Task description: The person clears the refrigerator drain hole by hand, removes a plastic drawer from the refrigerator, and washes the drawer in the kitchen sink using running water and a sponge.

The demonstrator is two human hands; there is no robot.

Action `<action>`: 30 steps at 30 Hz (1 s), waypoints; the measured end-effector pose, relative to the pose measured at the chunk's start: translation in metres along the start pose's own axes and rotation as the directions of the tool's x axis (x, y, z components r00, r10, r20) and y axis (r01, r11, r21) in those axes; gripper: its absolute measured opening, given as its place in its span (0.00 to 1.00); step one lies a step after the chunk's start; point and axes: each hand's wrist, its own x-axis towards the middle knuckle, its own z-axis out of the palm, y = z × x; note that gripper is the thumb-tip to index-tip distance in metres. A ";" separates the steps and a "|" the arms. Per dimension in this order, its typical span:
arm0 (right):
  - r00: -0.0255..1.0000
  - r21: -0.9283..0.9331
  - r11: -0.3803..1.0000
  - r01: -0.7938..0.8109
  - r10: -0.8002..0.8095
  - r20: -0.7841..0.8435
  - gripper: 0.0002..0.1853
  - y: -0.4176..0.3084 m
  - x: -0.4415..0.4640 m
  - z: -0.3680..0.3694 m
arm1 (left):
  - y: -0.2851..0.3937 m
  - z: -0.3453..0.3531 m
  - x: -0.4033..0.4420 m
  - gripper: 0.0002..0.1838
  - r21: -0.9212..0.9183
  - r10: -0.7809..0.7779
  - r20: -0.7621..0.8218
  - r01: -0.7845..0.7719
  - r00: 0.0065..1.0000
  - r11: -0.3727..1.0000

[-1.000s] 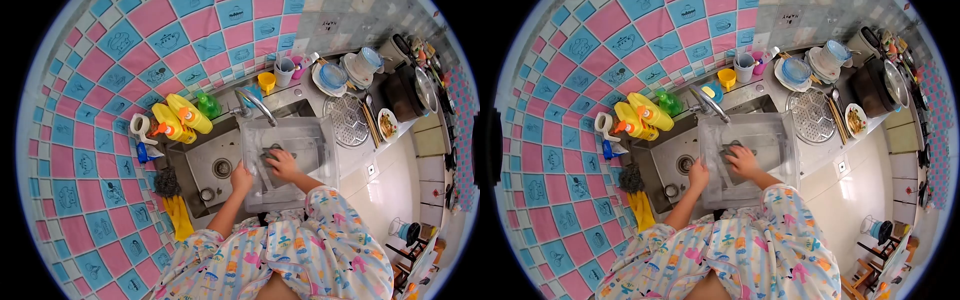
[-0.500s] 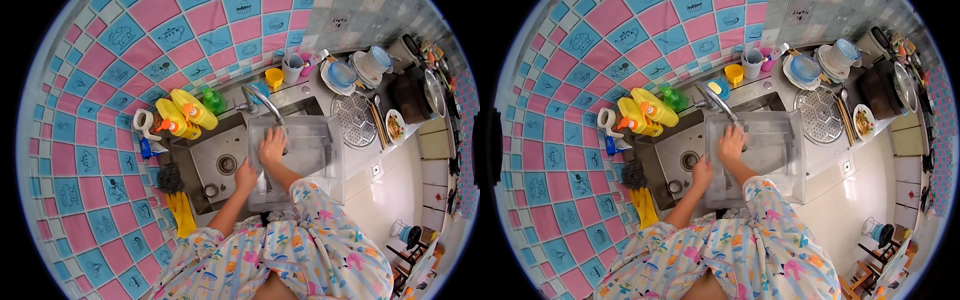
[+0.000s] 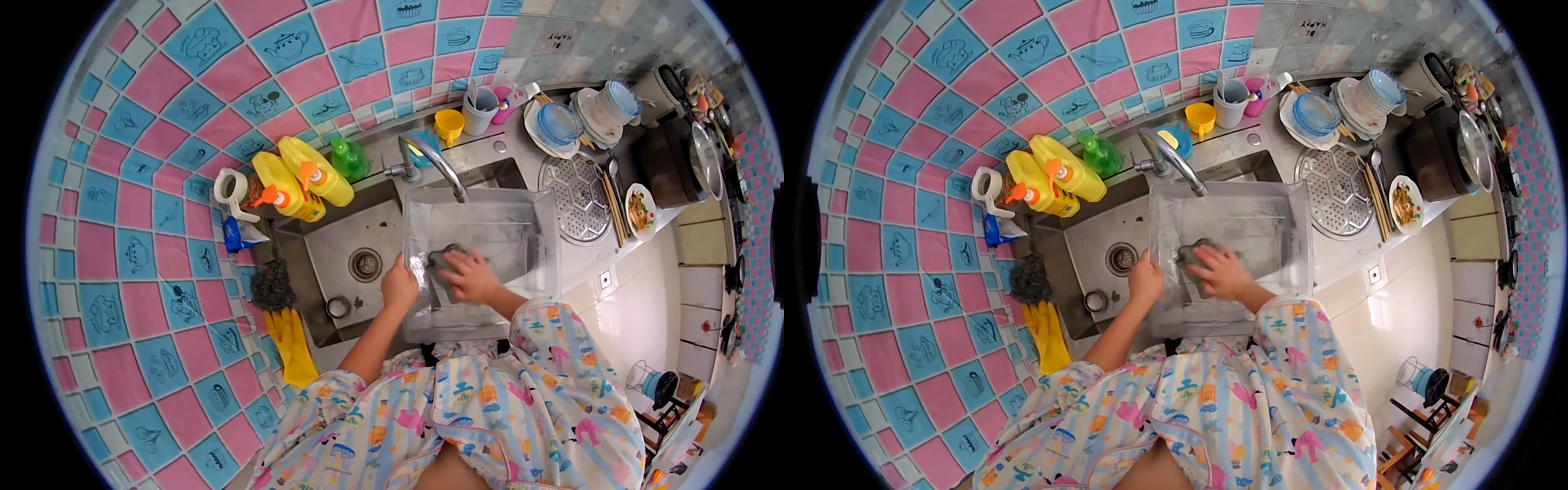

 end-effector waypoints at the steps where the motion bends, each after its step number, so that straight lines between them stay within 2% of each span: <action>1: 0.987 -0.033 0.988 -0.151 0.149 -0.051 0.30 0.007 -0.002 -0.003 | -0.002 0.001 0.000 0.25 0.012 0.023 -0.011 -0.023 1.000 1.000; 3: 0.889 -0.074 0.893 -0.443 0.427 -0.165 0.29 0.018 -0.002 -0.005 | -0.004 0.002 0.000 0.22 -0.001 -0.012 0.003 0.012 1.000 1.000; 4: 0.802 -0.056 0.821 -0.569 0.538 -0.259 0.29 0.017 0.002 0.001 | -0.004 0.002 0.000 0.21 -0.007 -0.027 0.011 0.027 1.000 1.000; 6: 0.556 0.021 0.625 -0.780 0.709 -0.434 0.29 0.008 0.023 0.019 | 0.000 0.002 0.001 0.21 -0.010 -0.035 0.010 0.035 0.999 0.999; 7: 0.610 0.003 0.645 -0.764 0.723 -0.324 0.28 -0.003 0.032 0.016 | 0.001 0.002 0.000 0.22 -0.009 -0.038 0.012 0.038 0.999 0.999; 9: 0.846 -0.031 0.864 -0.503 0.485 -0.224 0.28 -0.003 0.034 0.013 | -0.004 0.006 0.002 0.24 -0.022 0.021 -0.027 -0.022 0.999 1.000; 10: 0.925 -0.033 0.937 -0.349 0.339 -0.171 0.27 -0.003 0.034 0.013 | -0.008 0.008 0.002 0.25 -0.027 0.052 -0.046 -0.053 0.998 0.998; 11: 0.932 -0.027 0.952 -0.306 0.293 -0.212 0.24 0.006 0.033 0.008 | -0.011 0.010 0.002 0.26 -0.026 0.047 -0.038 -0.048 0.998 0.999; 14: 0.887 -0.083 0.893 -0.443 0.423 -0.186 0.23 0.040 0.026 -0.006 | -0.012 0.009 0.002 0.25 -0.032 0.047 -0.029 -0.048 0.998 0.998; 15: 0.848 -0.057 0.860 -0.507 0.486 -0.212 0.23 0.055 0.021 -0.006 | -0.011 0.009 0.002 0.25 -0.039 0.055 -0.034 -0.057 0.998 0.998; 18: 0.732 -0.200 0.704 -0.681 0.655 -0.187 0.26 0.074 0.008 -0.034 | -0.011 0.008 0.002 0.24 -0.050 0.063 -0.042 -0.065 0.997 0.997; 21: 0.558 -0.138 0.548 -0.825 0.753 -0.348 0.26 0.079 0.009 -0.039 | -0.008 0.007 0.000 0.23 -0.030 0.069 -0.050 -0.071 0.996 0.997; 24: 0.209 0.108 0.260 -0.960 0.916 -0.341 0.29 0.078 0.028 -0.035 | -0.006 0.006 0.002 0.22 -0.021 0.106 -0.064 -0.107 0.992 0.994; 25: 0.071 0.266 0.184 -0.946 0.920 -0.387 0.29 0.092 0.030 -0.025 | -0.007 0.007 0.002 0.22 -0.019 0.122 -0.069 -0.124 0.990 0.992; 27: -0.220 0.570 0.054 -0.820 0.889 -0.401 0.29 0.135 0.039 0.005 | -0.013 0.011 0.005 0.22 0.015 0.085 -0.048 -0.084 0.995 0.996; 28: -0.394 0.835 0.011 -0.550 0.879 -0.270 0.28 0.140 0.048 -0.005 | -0.014 0.010 0.007 0.22 0.033 0.066 -0.037 -0.065 0.997 0.997; 29: -0.506 0.980 -0.020 -0.200 0.858 -0.086 0.27 0.145 0.055 -0.014 | -0.015 0.010 0.007 0.22 0.025 0.080 -0.032 -0.079 0.996 0.997; 30: -0.540 0.984 -0.033 0.177 0.832 0.125 0.27 0.145 0.061 -0.029 | -0.013 0.008 0.007 0.22 0.015 0.092 -0.028 -0.091 0.995 0.996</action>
